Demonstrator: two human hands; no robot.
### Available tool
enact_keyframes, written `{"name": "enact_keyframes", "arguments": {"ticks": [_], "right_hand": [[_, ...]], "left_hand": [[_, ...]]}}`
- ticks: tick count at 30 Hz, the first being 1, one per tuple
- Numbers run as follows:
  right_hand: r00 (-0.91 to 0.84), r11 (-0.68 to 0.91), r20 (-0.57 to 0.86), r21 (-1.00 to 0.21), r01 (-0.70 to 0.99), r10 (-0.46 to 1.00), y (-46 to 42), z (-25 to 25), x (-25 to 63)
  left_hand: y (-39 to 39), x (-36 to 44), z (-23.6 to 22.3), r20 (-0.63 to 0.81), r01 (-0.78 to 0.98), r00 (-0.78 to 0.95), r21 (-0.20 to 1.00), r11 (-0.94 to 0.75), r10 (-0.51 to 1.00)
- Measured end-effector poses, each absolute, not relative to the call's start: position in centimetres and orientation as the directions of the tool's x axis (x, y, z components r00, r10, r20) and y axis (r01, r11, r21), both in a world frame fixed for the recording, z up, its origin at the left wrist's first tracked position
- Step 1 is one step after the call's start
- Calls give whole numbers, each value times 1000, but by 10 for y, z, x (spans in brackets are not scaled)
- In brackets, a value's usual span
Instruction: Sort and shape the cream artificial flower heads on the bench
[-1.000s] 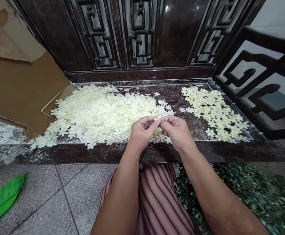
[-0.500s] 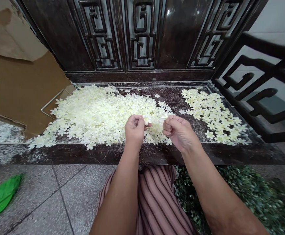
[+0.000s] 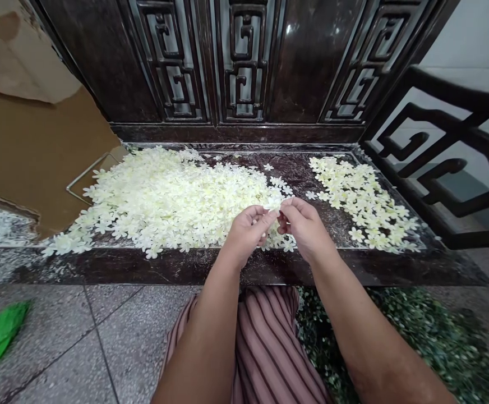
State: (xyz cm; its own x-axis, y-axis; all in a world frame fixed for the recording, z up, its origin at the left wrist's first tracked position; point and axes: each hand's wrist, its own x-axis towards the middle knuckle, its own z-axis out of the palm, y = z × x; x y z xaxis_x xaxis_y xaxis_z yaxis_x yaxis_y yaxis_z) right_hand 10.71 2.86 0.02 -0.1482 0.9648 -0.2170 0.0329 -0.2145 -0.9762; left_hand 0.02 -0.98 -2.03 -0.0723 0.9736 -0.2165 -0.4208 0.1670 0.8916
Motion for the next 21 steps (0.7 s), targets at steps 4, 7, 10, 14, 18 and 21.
{"name": "enact_keyframes", "arguments": {"ticks": [4,7,10,14,18,21], "right_hand": [[-188,-134,-145,-989,70,971,28,-6,108],[-204,-99,-112,-992,74,973,27,-10,109],[-207,-89,-98,-995,54,973,25,-10,109],[-137,4,2,-1000,12,991,19,-8,111],[-171,-10,-6,-1000,-22,985,15,-9,113],[-205,-47,-39,-998,-31,978,15,-8,116]], "left_hand": [[-9,4,-21,-176,-411,-173,907,92,969],[-8,4,-21,-138,-372,-213,927,50,967],[-8,4,-21,-37,-205,-296,978,-26,955],[-9,7,-22,135,168,-385,983,-74,913],[-13,8,-24,221,352,-315,930,-103,923],[-16,8,-24,259,404,-276,905,-133,926]]}}
